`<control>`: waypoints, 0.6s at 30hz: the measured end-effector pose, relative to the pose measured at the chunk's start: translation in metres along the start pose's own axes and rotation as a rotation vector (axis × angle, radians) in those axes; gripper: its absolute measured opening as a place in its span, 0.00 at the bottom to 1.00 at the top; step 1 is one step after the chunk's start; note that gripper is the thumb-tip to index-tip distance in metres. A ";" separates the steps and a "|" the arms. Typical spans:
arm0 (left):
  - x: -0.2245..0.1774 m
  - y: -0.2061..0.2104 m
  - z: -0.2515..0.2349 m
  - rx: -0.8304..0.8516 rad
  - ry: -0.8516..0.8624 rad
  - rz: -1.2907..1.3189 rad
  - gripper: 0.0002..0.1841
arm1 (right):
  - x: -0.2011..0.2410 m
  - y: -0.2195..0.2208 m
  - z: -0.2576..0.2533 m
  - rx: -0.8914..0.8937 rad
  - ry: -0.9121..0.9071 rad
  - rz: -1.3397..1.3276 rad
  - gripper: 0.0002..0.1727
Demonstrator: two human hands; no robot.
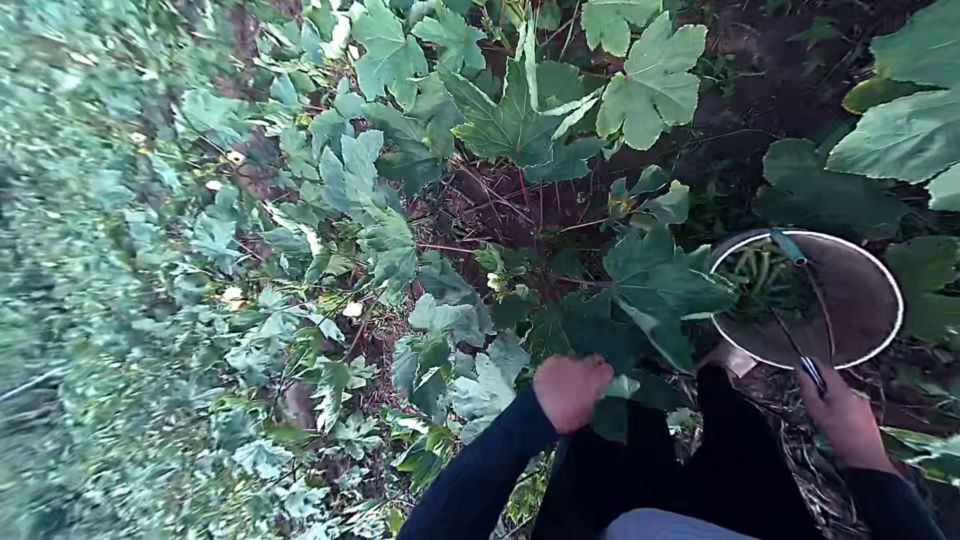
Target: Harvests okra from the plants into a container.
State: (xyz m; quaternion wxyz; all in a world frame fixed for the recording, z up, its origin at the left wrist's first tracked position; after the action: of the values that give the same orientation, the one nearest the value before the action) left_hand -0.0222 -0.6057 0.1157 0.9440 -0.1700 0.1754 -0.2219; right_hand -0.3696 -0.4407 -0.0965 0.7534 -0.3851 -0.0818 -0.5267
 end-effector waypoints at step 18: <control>-0.180 -0.017 -0.083 -0.199 -0.305 0.178 0.29 | -0.163 -0.091 0.131 -0.064 -0.001 -0.133 0.25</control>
State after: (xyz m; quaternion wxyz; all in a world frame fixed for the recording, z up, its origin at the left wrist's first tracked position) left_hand -0.2129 -0.5538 0.0954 0.9540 -0.2778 0.0658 -0.0910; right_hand -0.4811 -0.2477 -0.0474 0.7042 -0.4028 -0.0907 -0.5776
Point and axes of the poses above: each hand's wrist, its own z-axis away from the middle knuckle, its own y-axis out of the palm, x = y × z, the point moved 1 cm from there along -z, towards the middle knuckle, and after that the axes turned 12 degrees about -z, right-handed, at the moved point
